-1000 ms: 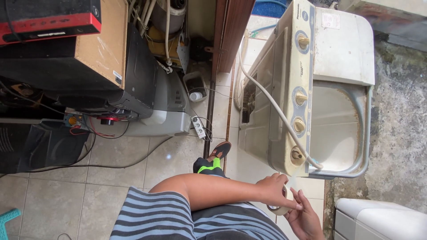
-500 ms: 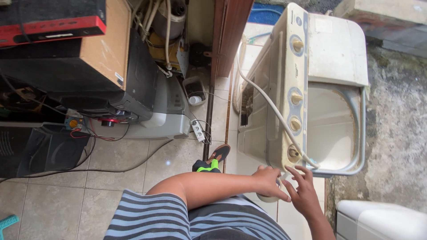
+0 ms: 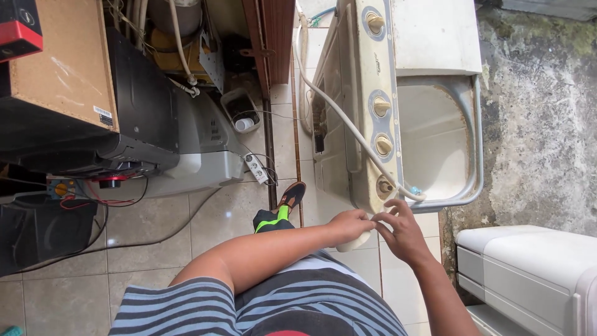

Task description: Testing and repairing a washing machine by securing a hose with tape and adjusting control knobs, followed by working on a small component with a lighter.

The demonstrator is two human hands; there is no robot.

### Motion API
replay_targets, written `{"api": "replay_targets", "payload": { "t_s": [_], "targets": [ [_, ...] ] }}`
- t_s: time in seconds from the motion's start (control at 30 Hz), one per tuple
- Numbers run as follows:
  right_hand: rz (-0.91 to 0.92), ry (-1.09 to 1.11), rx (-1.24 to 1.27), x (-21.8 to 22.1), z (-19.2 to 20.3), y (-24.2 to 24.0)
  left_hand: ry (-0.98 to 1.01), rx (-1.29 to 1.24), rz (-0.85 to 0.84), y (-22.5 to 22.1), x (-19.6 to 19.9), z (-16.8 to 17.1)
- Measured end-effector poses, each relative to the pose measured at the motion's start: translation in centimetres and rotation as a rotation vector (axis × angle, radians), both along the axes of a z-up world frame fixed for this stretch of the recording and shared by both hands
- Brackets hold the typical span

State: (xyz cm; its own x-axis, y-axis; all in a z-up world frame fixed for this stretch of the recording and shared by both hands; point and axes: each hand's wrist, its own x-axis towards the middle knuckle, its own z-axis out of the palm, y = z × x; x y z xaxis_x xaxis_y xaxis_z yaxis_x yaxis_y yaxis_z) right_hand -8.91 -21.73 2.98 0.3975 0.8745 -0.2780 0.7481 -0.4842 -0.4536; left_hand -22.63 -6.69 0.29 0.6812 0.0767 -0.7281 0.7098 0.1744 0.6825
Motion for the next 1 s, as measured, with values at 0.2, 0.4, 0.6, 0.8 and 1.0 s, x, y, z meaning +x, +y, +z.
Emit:
{"api": "replay_targets", "payload": {
  "t_s": [0.2,0.4,0.6,0.8,1.0],
  "targets": [
    [-0.138,0.179,-0.007,-0.2,1.1,0.0,0.094,-0.315,0.115,2.0,0.0,-0.4],
    [-0.248,0.383,0.134,-0.2,1.5,-0.1,0.011,-0.617,-0.026,2.6,1.7,-4.1],
    [-0.227,0.415,0.236,-0.9,1.0,0.3,0.064,-0.857,-0.031,3.2,2.3,-6.0],
    [-0.267,0.301,0.339,-2.5,0.8,0.7,0.042,-1.167,-0.036,3.4,1.4,-8.6],
    [-0.254,0.052,0.465,-4.0,-0.2,0.9,0.016,-1.162,-0.055,4.1,1.1,-7.9]
  ]
}}
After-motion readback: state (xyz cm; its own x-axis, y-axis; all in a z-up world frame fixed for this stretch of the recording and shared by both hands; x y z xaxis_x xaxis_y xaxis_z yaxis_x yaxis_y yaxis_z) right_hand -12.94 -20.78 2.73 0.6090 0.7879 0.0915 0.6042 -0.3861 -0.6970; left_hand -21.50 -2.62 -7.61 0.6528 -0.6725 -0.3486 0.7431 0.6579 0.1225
